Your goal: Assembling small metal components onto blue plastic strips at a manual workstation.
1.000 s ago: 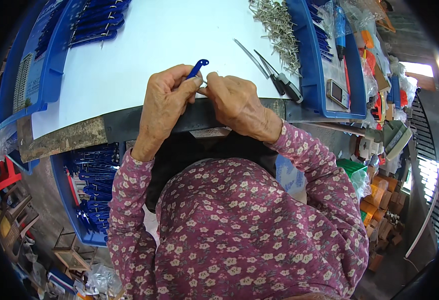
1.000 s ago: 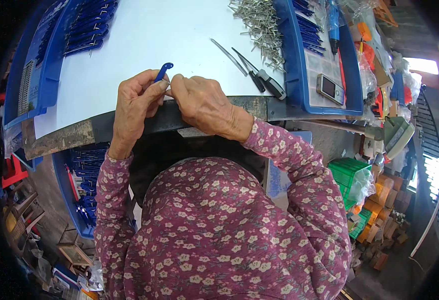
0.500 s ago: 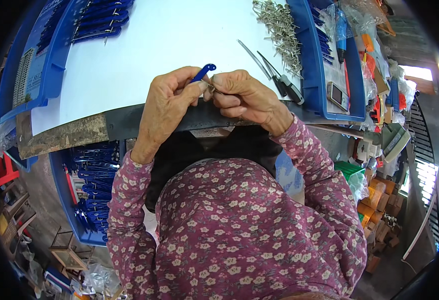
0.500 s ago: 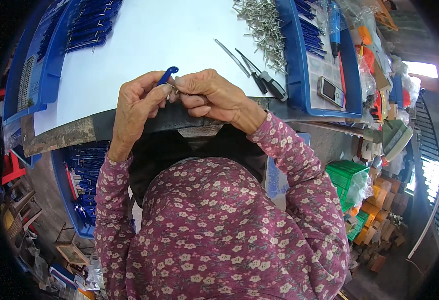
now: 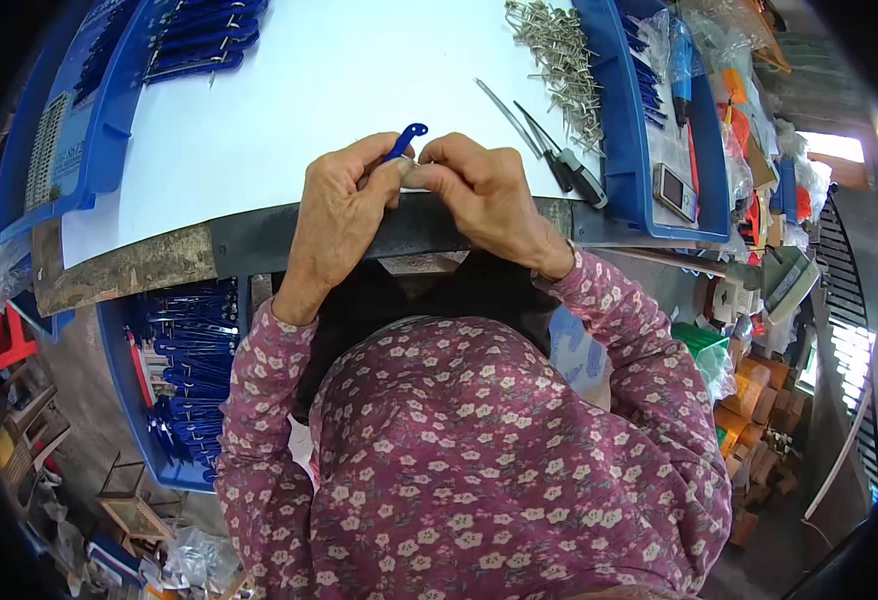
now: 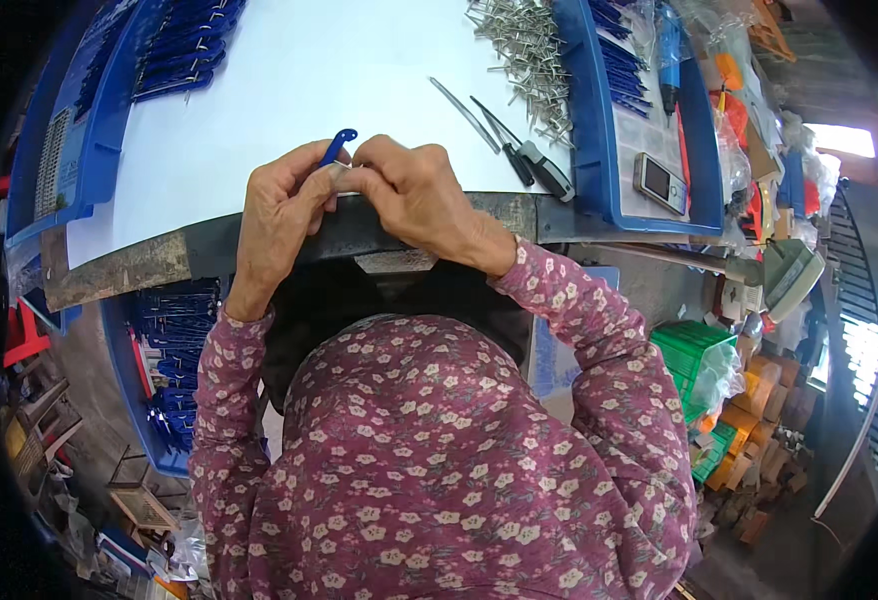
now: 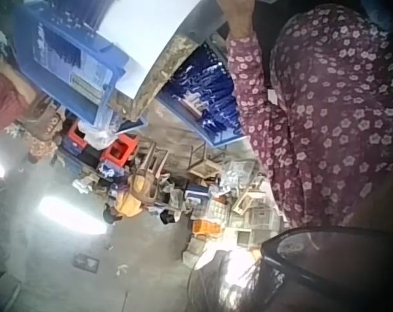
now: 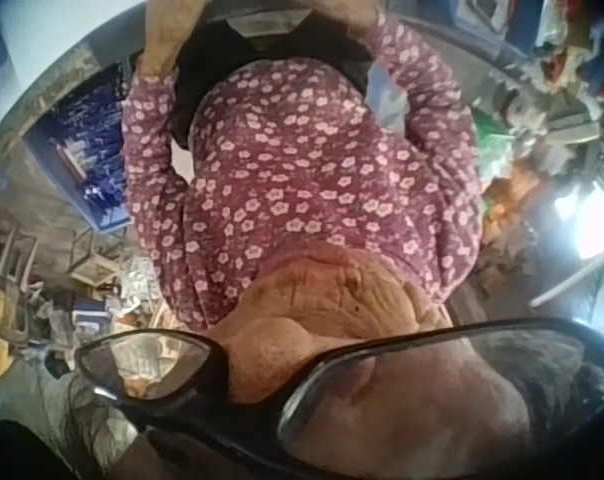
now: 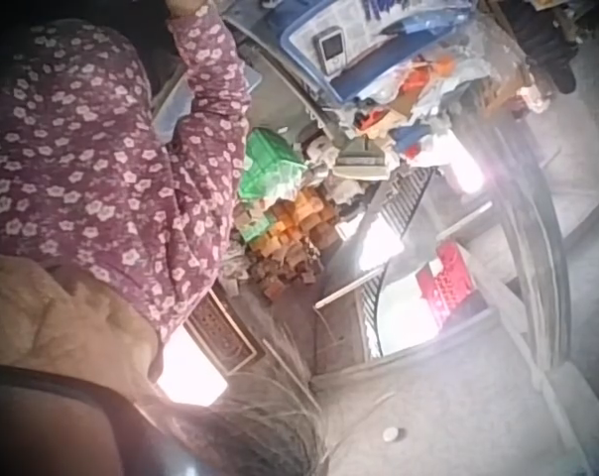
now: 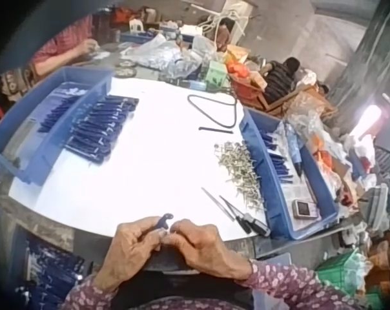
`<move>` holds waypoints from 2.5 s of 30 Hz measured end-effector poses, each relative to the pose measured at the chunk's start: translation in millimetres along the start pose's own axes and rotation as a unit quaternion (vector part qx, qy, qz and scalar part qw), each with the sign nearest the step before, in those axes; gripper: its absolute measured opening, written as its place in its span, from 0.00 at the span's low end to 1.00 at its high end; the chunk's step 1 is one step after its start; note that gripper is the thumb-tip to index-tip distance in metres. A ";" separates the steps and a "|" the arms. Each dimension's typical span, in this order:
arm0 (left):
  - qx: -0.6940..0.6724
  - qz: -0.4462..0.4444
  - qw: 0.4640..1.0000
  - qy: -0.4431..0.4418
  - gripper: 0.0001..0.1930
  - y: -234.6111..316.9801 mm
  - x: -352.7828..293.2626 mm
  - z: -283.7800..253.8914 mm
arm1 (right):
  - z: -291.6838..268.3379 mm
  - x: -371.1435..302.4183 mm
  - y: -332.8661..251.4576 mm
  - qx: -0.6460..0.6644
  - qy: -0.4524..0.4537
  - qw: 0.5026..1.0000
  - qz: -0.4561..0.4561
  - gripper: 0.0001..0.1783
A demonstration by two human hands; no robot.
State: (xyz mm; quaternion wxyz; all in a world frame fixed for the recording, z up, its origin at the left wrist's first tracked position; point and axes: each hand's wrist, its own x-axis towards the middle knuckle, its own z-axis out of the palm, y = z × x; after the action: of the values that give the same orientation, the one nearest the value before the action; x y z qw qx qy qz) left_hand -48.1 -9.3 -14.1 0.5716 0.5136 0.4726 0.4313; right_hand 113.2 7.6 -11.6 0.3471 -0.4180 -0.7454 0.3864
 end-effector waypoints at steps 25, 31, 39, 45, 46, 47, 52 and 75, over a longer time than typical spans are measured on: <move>-0.147 -0.018 0.989 0.000 0.09 -6.3 -0.6 -1.0 | -7.2 -1.5 1.0 -0.147 0.035 0.982 -0.117 0.12; -0.212 -0.031 0.977 -0.014 0.08 -7.7 0.5 1.3 | -13.4 0.6 -6.4 -0.204 -0.004 0.965 -0.163 0.12; -0.315 -0.068 0.942 -0.094 0.08 -8.5 3.3 4.7 | -11.7 -2.9 -15.3 0.107 0.040 0.993 -0.014 0.11; -0.349 -0.073 0.928 -0.112 0.09 -5.6 7.5 2.3 | -23.6 -0.8 -24.9 0.182 0.052 0.982 0.022 0.13; -0.345 -0.068 0.928 -0.120 0.10 -8.5 7.9 1.1 | -28.6 -1.0 -26.6 0.155 0.014 0.987 0.040 0.13; -0.341 -0.063 0.929 -0.128 0.11 -9.8 8.3 0.7 | -32.4 -0.9 -28.4 0.129 -0.025 0.990 0.057 0.13; -0.360 -0.063 0.925 -0.104 0.13 -7.1 10.4 3.7 | -35.9 -2.0 -35.6 0.224 -0.094 0.957 0.158 0.13; -0.271 -0.048 0.955 -0.114 0.14 -11.3 6.3 10.4 | -35.4 -1.5 -22.7 0.207 -0.104 0.950 0.210 0.13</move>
State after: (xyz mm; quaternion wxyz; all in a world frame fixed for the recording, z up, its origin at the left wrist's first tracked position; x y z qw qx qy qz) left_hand -36.7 -6.1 -25.7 0.7596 0.3621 0.2934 0.4537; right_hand 135.5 8.3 24.1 0.2579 -0.4413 -0.5763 0.6377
